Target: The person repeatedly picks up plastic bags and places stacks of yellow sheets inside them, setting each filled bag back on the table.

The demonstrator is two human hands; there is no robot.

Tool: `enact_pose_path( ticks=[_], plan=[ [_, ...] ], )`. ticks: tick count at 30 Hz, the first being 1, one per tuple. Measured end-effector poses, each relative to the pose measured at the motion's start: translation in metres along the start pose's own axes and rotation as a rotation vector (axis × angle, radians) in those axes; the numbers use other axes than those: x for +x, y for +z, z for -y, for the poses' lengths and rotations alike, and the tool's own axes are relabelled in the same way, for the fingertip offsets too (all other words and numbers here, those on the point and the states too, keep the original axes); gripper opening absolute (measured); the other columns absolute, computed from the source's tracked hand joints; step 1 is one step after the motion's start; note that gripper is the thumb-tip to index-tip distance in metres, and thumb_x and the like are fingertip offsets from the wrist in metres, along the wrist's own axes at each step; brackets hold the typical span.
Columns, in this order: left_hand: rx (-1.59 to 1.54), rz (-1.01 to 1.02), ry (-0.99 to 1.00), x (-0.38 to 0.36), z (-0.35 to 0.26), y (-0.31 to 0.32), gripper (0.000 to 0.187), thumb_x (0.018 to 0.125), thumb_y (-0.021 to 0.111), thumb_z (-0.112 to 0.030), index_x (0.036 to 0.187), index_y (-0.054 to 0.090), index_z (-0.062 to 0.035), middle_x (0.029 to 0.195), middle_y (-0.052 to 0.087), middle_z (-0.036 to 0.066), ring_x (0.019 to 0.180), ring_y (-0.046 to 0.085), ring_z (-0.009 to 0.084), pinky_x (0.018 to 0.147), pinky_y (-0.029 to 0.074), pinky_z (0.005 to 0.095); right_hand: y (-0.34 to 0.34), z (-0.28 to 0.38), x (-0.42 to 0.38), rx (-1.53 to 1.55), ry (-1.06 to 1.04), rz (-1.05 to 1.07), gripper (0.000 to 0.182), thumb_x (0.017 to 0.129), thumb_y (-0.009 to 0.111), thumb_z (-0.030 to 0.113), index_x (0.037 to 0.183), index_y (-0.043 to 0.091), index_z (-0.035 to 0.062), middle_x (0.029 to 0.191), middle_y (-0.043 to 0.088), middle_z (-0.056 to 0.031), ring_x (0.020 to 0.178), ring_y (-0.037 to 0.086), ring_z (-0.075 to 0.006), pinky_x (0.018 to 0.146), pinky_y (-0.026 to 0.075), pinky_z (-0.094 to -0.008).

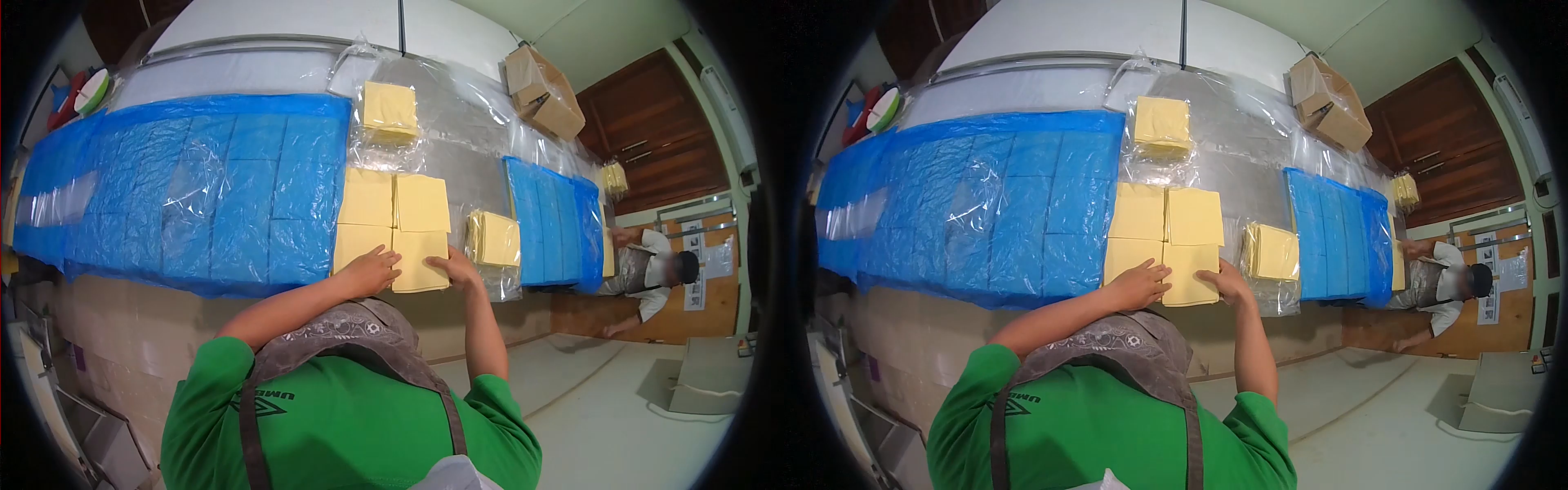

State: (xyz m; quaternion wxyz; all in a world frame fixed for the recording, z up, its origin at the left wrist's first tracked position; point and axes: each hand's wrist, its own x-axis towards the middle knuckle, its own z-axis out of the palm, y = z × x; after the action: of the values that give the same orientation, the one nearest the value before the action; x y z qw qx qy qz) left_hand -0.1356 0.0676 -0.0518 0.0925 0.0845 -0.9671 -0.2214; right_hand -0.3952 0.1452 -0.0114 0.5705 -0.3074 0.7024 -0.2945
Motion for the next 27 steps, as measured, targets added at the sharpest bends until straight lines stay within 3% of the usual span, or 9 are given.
enact_pose_path(
  ticks=[7,10,15,17,19,20,21,23,27],
  plan=[
    [-0.127,-0.032,-0.025,-0.01,0.008,-0.001,0.033,0.094,0.056,-0.022,0.122,0.063,-0.0069,0.139,0.049,0.021,0.134,0.044,0.0329,0.114,0.031,0.0502,0.006,0.008,-0.023,0.18,0.033,-0.017,0.043,0.089,0.065,0.003,0.129,0.053,-0.0001,0.116,0.065,-0.0106,0.1,0.065,-0.0173,0.08,0.055,-0.0302],
    [-0.337,-0.152,-0.122,-0.03,0.015,-0.014,0.029,0.096,0.056,-0.021,0.118,0.066,-0.0057,0.129,0.058,0.022,0.126,0.052,0.0336,0.109,0.039,0.0474,0.011,0.026,-0.047,0.254,-0.002,-0.049,0.044,0.089,0.064,0.002,0.13,0.05,-0.0006,0.115,0.064,-0.0108,0.097,0.066,-0.0172,0.077,0.056,-0.0284],
    [-0.873,-0.296,-0.624,-0.034,0.017,-0.046,0.025,0.095,0.06,-0.019,0.106,0.07,0.0011,0.102,0.073,0.013,0.098,0.069,0.019,0.087,0.053,0.034,0.034,0.098,-0.1,0.279,-0.081,-0.025,0.047,0.088,0.065,0.003,0.132,0.048,-0.001,0.115,0.064,-0.0098,0.098,0.065,-0.0162,0.079,0.055,-0.0284],
    [-1.097,-0.334,-0.673,-0.026,0.031,-0.028,0.03,0.097,0.058,-0.024,0.109,0.07,0.0015,0.106,0.072,0.01,0.104,0.065,0.0138,0.089,0.05,0.0304,0.05,0.134,-0.123,0.228,-0.201,0.012,0.05,0.088,0.066,0.004,0.134,0.047,-0.0012,0.116,0.064,-0.0085,0.103,0.062,-0.0154,0.085,0.052,-0.0296],
    [-1.406,-0.197,-0.779,-0.017,0.035,-0.027,0.045,0.099,0.05,-0.043,0.118,0.068,-0.0058,0.121,0.067,0.009,0.109,0.063,0.0169,0.096,0.046,0.0307,0.054,0.152,-0.136,0.233,-0.274,0.069,0.051,0.088,0.067,0.005,0.135,0.047,-0.0012,0.116,0.064,-0.008,0.105,0.061,-0.015,0.087,0.051,-0.0296],
    [-1.478,-0.259,-0.711,-0.017,0.012,-0.057,0.06,0.099,0.044,-0.058,0.134,0.056,-0.0106,0.134,0.059,0.009,0.121,0.055,0.0188,0.102,0.042,0.0328,0.057,0.156,-0.137,0.247,-0.342,0.115,0.053,0.088,0.067,0.005,0.136,0.046,-0.0011,0.117,0.063,-0.0075,0.106,0.06,-0.0146,0.088,0.05,-0.0296],
    [-1.472,-0.271,-0.721,-0.021,-0.001,-0.081,0.06,0.099,0.044,-0.058,0.134,0.056,-0.0106,0.134,0.059,0.009,0.121,0.055,0.0188,0.102,0.042,0.0328,0.061,0.159,-0.135,0.247,-0.344,0.129,0.053,0.088,0.067,0.005,0.136,0.046,-0.0011,0.117,0.063,-0.0075,0.106,0.06,-0.0146,0.088,0.05,-0.0296],
    [-2.51,-0.374,-0.18,-0.03,-0.018,-0.12,0.068,0.098,0.04,-0.062,0.145,0.042,-0.0122,0.134,0.055,0.009,0.126,0.051,0.0188,0.106,0.04,0.0363,0.071,0.162,-0.129,0.301,-0.356,0.182,0.053,0.087,0.068,0.005,0.135,0.047,-0.0013,0.118,0.063,-0.0076,0.106,0.06,-0.0145,0.088,0.05,-0.0298],
    [-2.542,-0.43,-0.178,-0.065,-0.032,-0.157,0.064,0.099,0.051,-0.05,0.147,0.036,-0.0114,0.132,0.055,0.008,0.123,0.054,0.021,0.104,0.044,0.0402,0.11,0.15,-0.097,0.229,-0.352,0.139,0.051,0.087,0.069,0.006,0.133,0.048,-0.0017,0.117,0.063,-0.0069,0.106,0.06,-0.0133,0.087,0.05,-0.0291]
  ],
)
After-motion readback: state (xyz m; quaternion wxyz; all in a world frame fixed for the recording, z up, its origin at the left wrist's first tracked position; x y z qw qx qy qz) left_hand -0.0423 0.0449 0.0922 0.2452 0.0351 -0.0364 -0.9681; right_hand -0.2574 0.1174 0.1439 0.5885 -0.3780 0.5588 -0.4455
